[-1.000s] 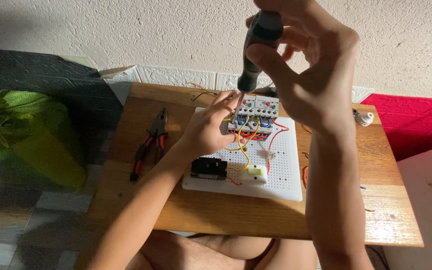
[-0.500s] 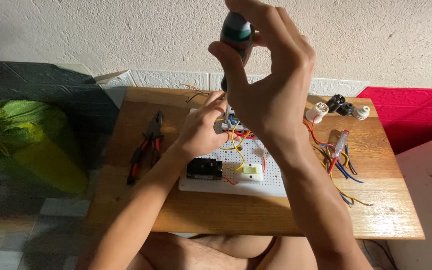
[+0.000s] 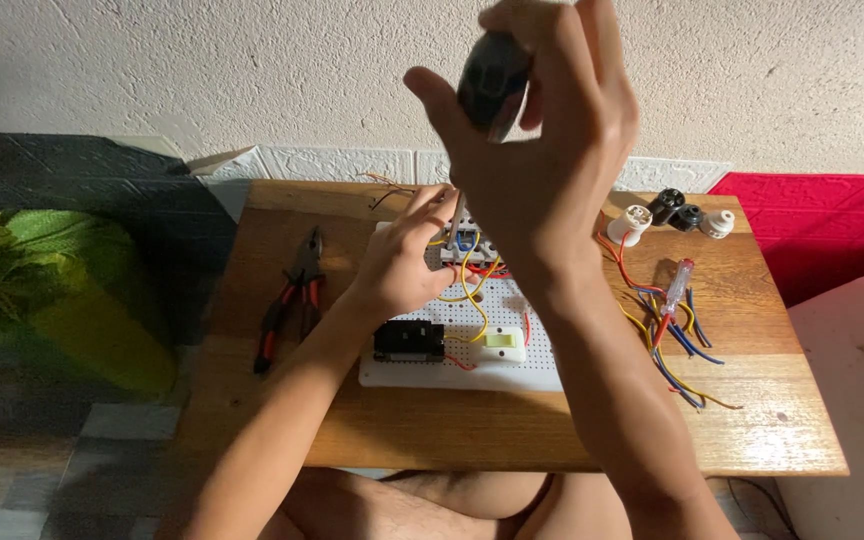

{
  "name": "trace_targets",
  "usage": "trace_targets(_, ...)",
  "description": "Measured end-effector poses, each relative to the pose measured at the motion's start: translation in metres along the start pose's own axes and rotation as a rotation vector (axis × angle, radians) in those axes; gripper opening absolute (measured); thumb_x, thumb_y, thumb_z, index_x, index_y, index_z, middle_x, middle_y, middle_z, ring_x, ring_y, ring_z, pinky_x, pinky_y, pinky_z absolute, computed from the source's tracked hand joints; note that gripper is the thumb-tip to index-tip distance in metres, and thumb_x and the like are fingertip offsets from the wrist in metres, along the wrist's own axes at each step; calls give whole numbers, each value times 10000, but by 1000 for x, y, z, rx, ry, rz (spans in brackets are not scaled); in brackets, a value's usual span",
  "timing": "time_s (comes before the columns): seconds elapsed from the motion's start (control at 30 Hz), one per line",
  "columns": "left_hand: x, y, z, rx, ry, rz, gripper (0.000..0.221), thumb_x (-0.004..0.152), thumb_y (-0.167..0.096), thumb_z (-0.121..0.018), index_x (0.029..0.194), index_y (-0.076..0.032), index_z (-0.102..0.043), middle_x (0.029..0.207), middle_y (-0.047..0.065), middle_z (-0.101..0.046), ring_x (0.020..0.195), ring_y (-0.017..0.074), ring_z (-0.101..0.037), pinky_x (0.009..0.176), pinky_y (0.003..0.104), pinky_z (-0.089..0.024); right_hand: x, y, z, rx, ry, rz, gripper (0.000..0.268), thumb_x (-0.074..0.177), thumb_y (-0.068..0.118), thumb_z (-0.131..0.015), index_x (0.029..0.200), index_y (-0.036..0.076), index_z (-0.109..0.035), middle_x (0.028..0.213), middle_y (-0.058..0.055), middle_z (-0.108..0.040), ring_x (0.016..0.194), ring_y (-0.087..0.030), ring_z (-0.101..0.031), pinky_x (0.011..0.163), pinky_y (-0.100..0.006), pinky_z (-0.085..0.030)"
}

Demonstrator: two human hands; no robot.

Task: Assembling and wiring electrical components for a light fixture on a workbench using a screwdriver and pliers.

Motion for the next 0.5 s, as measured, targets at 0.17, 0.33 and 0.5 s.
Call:
trace_targets(0.17, -1, 2, 1, 1, -35, -17, 1058, 678, -251, -967, 1564, -133, -401, 1575, 113, -469, 1309, 263, -622, 783, 487, -610, 6, 0, -8, 74, 187, 84, 482, 930, 80, -1022, 1195, 23, -623, 1144, -143, -612, 971, -293, -595, 842, -385, -469)
trace_targets(0.33, -2, 2, 4, -17, -18, 4, 1063, 689, -249, -963, 1577, -199, -381, 1565, 55, -488, 1239, 235, -637, 735, 481, -571, 2, -19, -20, 309, 413, -69, 416, 1017, 44, -807, 1370, 105, -597, 1266, -78, -699, 1056, -180, -651, 935, -352, -510)
trace_targets(0.5, -3, 4, 0, 17, -25, -39, 1041, 717, -264, -933, 1583, -133, -370, 1585, 119, -486, 1476, 247, -474, 772, 486, -584, 2, -21, -21, 492, 466, -90, 325, 1073, -40, -702, 1365, 14, -571, 1314, -169, -694, 1168, -222, -680, 994, -337, -557)
Point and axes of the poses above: each hand's wrist, its own x-axis towards the middle knuckle, its own z-axis out of the back of the hand, y = z × x, the point moved 10 cm from there along x, towards the middle knuckle
